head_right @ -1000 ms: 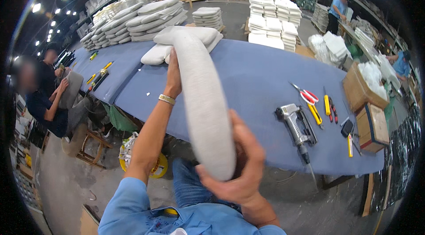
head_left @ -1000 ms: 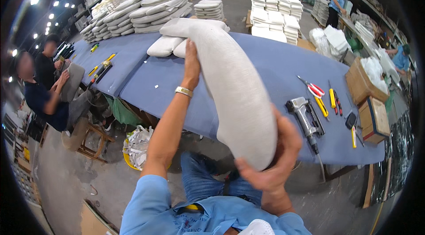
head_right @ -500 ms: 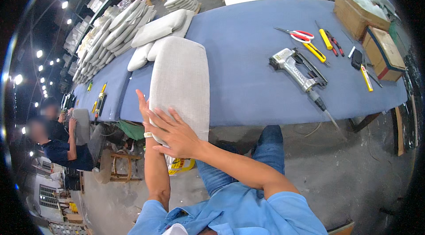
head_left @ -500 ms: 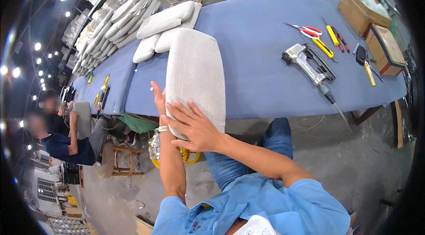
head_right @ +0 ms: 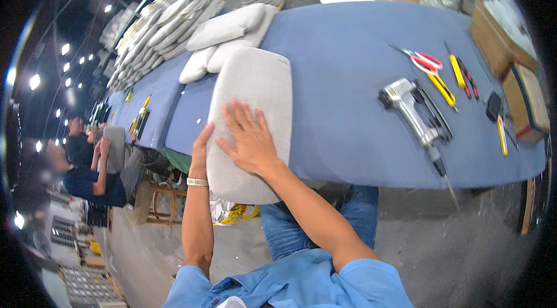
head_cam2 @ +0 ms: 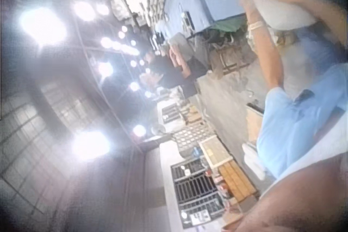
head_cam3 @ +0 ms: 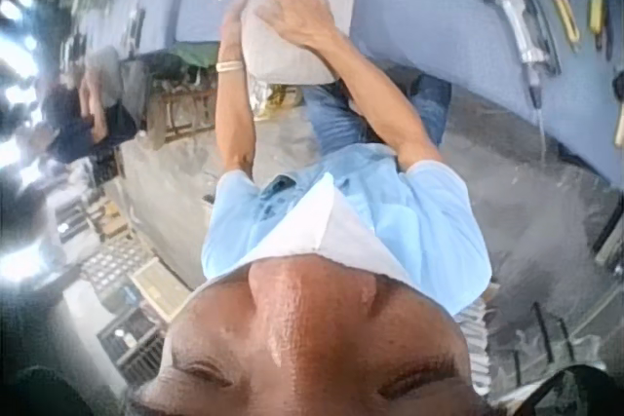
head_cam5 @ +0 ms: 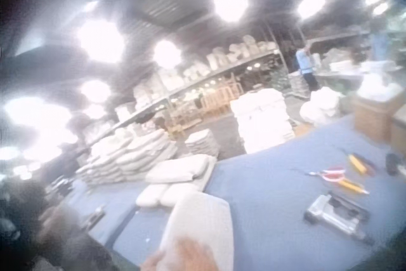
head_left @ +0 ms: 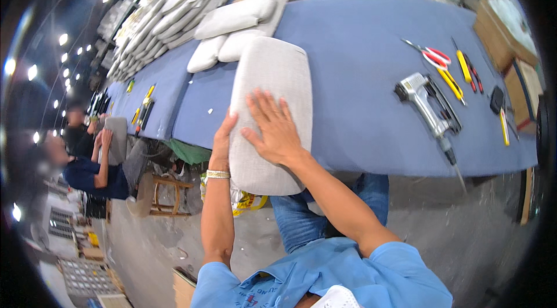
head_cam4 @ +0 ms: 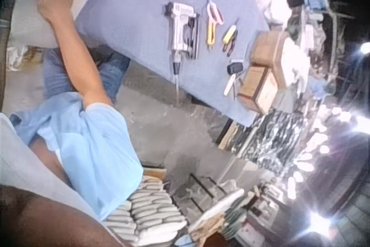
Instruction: The person assembles cushion covers by stapling seams, trimming excess fabric with a utility knife, and cutting along edges with scissors. They handle multiple cushion covers one at a time, flip them, and stack finished units on the table.
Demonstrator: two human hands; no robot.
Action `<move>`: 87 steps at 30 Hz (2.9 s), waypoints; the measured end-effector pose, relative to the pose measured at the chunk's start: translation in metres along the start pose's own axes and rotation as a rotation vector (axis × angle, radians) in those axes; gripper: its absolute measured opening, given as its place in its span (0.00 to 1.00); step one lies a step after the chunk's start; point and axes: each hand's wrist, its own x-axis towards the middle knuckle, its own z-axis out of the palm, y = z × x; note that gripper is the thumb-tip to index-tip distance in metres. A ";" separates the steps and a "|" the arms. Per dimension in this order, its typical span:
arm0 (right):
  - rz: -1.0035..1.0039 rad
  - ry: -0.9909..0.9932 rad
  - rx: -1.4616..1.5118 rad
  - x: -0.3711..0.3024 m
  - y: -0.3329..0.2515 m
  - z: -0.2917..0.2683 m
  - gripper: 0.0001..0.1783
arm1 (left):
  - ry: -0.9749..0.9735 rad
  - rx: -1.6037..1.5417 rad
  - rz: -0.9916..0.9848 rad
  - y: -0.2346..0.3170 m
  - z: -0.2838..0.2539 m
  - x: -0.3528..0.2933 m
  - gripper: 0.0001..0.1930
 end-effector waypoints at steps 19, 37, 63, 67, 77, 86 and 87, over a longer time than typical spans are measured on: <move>0.230 0.032 0.438 0.136 0.105 -0.069 0.50 | -0.168 0.686 0.353 0.022 0.116 0.013 0.50; 0.124 0.107 0.499 0.142 0.117 -0.032 0.46 | -0.150 0.683 0.351 0.041 0.093 0.078 0.58; 0.295 0.269 0.487 -0.044 0.094 -0.019 0.40 | 0.035 1.253 0.195 0.064 0.148 0.078 0.51; 0.188 0.421 0.583 -0.041 0.096 -0.009 0.42 | -0.049 1.418 0.270 0.026 0.159 -0.050 0.49; 0.105 0.245 0.349 -0.047 0.060 -0.111 0.30 | -0.407 1.546 0.585 0.098 0.053 -0.036 0.43; -0.329 -0.317 -0.362 0.068 0.041 -0.279 0.45 | -0.283 1.451 0.283 0.112 0.022 -0.059 0.41; -0.397 -0.377 -0.423 0.082 0.049 -0.266 0.48 | -0.302 1.437 0.271 0.111 0.019 -0.057 0.41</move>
